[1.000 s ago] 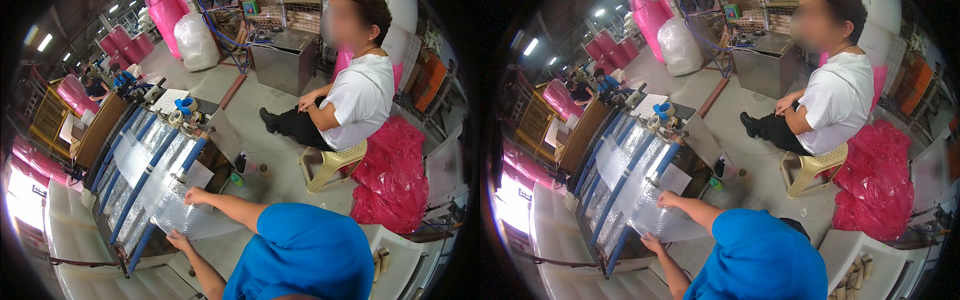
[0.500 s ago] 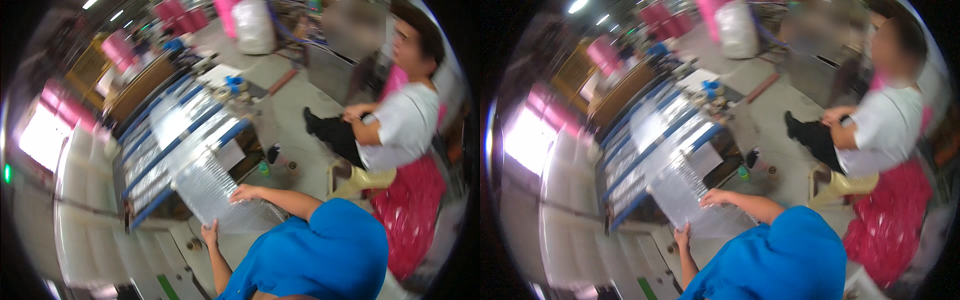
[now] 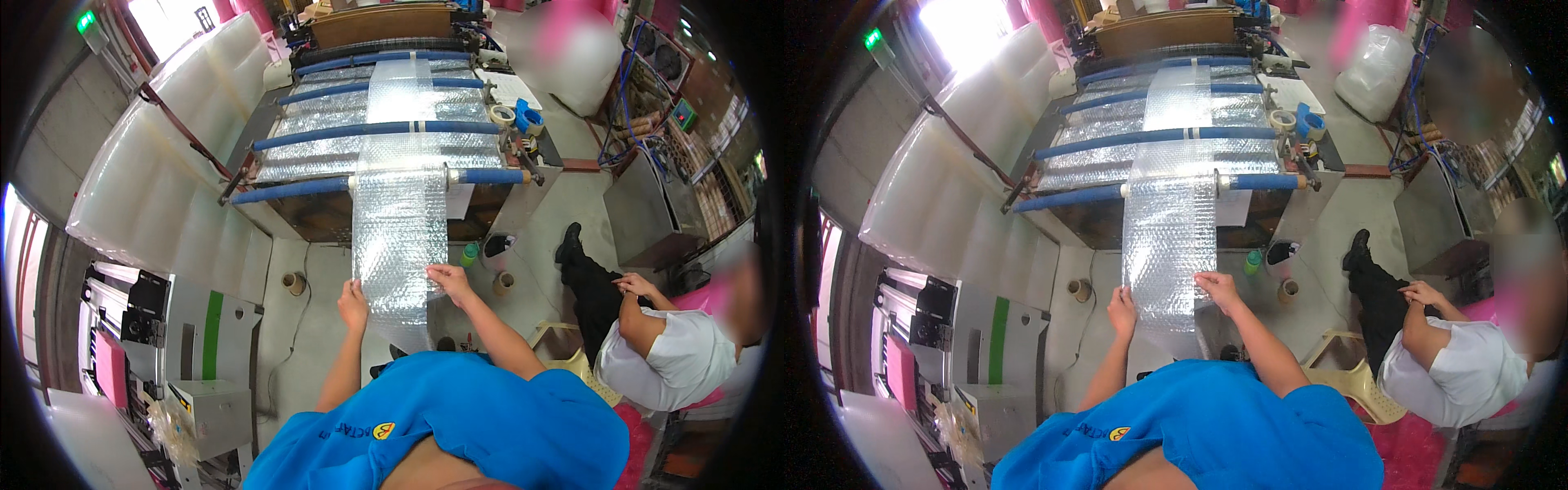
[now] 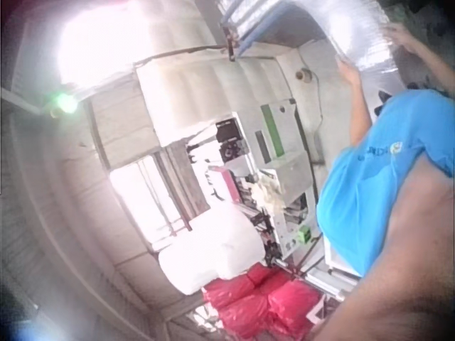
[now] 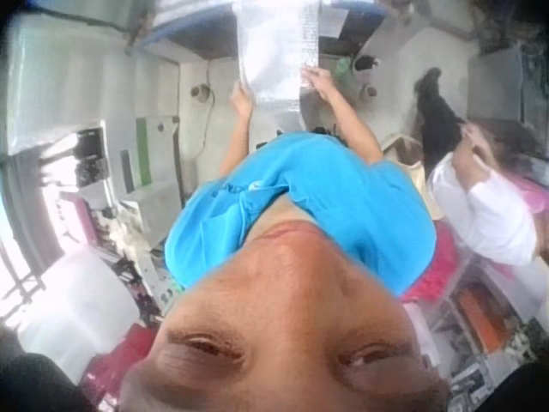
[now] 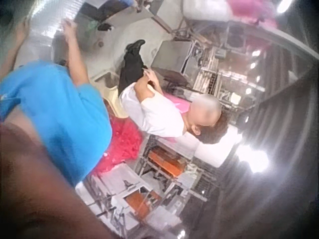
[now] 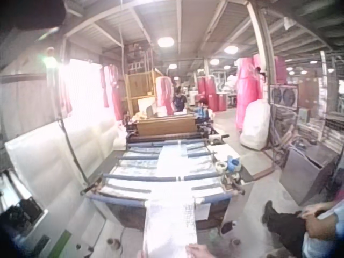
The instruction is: The person pulls a sheet of bubble wrap from a machine, cuts it, and wraps it around a cardboard tube. They then place the wrapped tube into a white bin and handle other tubes and a metal rod.
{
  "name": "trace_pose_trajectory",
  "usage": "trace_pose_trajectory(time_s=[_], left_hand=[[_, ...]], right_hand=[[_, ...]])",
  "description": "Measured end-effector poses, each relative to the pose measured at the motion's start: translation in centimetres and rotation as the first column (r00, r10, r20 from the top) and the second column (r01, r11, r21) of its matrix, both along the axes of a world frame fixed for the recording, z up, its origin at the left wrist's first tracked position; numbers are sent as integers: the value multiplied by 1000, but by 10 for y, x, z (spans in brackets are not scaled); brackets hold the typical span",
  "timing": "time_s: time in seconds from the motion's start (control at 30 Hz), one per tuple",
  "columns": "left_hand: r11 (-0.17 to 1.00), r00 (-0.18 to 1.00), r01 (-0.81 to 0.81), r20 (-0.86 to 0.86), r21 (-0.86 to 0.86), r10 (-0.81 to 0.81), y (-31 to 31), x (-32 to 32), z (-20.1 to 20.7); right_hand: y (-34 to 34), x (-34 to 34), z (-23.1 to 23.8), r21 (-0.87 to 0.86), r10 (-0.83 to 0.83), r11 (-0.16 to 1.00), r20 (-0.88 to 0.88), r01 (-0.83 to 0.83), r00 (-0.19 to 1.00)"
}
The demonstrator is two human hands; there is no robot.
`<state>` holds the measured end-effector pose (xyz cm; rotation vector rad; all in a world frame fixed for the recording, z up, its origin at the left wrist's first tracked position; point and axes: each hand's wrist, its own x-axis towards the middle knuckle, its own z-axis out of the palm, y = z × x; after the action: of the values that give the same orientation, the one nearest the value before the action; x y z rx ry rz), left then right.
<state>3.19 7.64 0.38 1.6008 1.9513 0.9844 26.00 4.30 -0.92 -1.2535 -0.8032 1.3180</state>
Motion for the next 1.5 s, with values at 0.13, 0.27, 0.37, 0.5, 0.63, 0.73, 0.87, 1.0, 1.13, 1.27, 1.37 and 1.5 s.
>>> trace_pose_trajectory(time_s=[0.13, 0.27, 0.37, 0.5, 0.63, 0.73, 0.87, 1.0, 1.13, 1.27, 1.37, 1.5], left_hand=[[995, 981, 96, 172, -15, -92, 7, -16, -18], [994, 954, 108, 278, 26, -111, 4, -15, -12], [985, 988, 72, 123, 155, -92, -2, -10, 0], [996, 998, 12, 59, 87, -17, 1, -16, 23], [999, 903, 10, 430, 31, -23, 11, -23, 46], [999, 775, -7, 631, -48, 36, 8, -19, 83], [989, 903, 100, 428, -110, -43, 13, -34, 28], [972, 992, 125, 51, -197, -117, 14, -26, -29], [972, 984, 133, -94, -191, -153, 15, -17, -53], [944, 986, 126, -64, -306, -153, 14, -9, -63], [944, 990, 128, -25, -303, -142, 31, 0, -51], [938, 979, 198, 10, -283, -203, 83, 15, -47]], right_hand=[[-6, -6, 13, -96, -2, 995, -41, -2, 999], [-14, -13, 26, -184, 133, 977, 120, -110, 984], [-18, -20, 42, -193, 152, 975, 214, -111, 965], [-19, -26, 58, -48, 47, 998, 202, -38, 978], [-20, -28, 93, -15, -76, 997, 156, 80, 985], [-21, -34, 118, -30, -149, 988, 71, 151, 986], [-29, -32, 95, -94, -101, 987, 245, 127, 964], [-39, -23, 12, -68, -43, 996, 201, 58, 979], [-32, -19, -31, -67, -26, 997, 193, 39, 981], [-34, -19, -52, -84, -55, 993, 246, 78, 968], [-9, -9, -43, -85, -53, 993, 260, 78, 964], [38, 10, -41, -17, -101, 994, 236, 108, 967]])
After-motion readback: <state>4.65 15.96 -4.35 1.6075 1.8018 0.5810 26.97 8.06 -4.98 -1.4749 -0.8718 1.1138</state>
